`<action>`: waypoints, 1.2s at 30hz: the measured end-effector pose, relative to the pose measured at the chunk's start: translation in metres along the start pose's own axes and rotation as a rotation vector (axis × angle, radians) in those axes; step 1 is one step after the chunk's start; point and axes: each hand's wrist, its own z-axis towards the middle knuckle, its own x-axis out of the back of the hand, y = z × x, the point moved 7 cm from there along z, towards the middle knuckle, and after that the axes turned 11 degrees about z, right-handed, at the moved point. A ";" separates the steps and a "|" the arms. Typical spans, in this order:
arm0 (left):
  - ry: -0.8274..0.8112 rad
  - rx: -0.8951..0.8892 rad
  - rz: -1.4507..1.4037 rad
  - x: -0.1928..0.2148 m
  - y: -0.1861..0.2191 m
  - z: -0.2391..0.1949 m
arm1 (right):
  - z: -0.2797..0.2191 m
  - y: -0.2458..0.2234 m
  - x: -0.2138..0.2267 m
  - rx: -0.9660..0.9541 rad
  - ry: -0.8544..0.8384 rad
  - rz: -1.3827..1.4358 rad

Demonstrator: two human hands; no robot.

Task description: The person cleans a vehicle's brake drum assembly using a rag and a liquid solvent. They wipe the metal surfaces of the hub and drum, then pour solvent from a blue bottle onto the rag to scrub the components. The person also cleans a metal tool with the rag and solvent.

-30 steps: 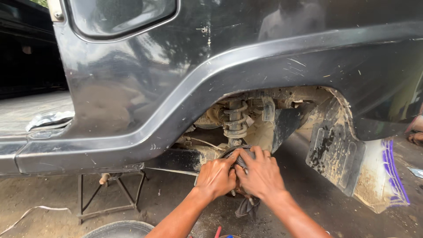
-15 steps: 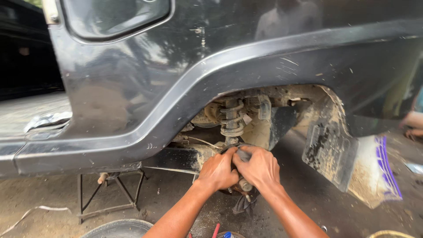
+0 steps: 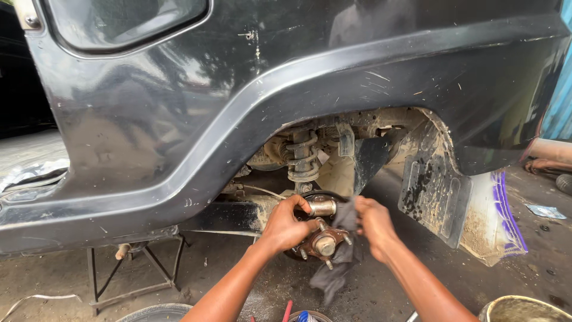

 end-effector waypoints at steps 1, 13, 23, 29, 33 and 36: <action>-0.029 0.073 -0.110 -0.009 -0.006 0.002 | -0.004 -0.003 -0.011 0.013 -0.035 -0.052; -0.079 0.380 -0.351 -0.002 -0.039 0.005 | -0.013 -0.023 -0.066 -0.037 -0.728 0.146; -0.074 -0.016 0.196 0.006 -0.002 -0.019 | -0.027 -0.026 -0.019 0.192 -0.055 -0.261; -0.133 0.085 -0.077 -0.024 -0.008 -0.007 | -0.011 -0.036 0.021 0.089 0.014 0.110; -0.433 0.271 -0.412 -0.061 -0.021 -0.002 | -0.011 -0.031 -0.013 0.119 -0.082 0.131; -0.485 0.319 -0.493 -0.069 -0.032 0.007 | -0.012 -0.028 -0.024 0.090 -0.099 0.160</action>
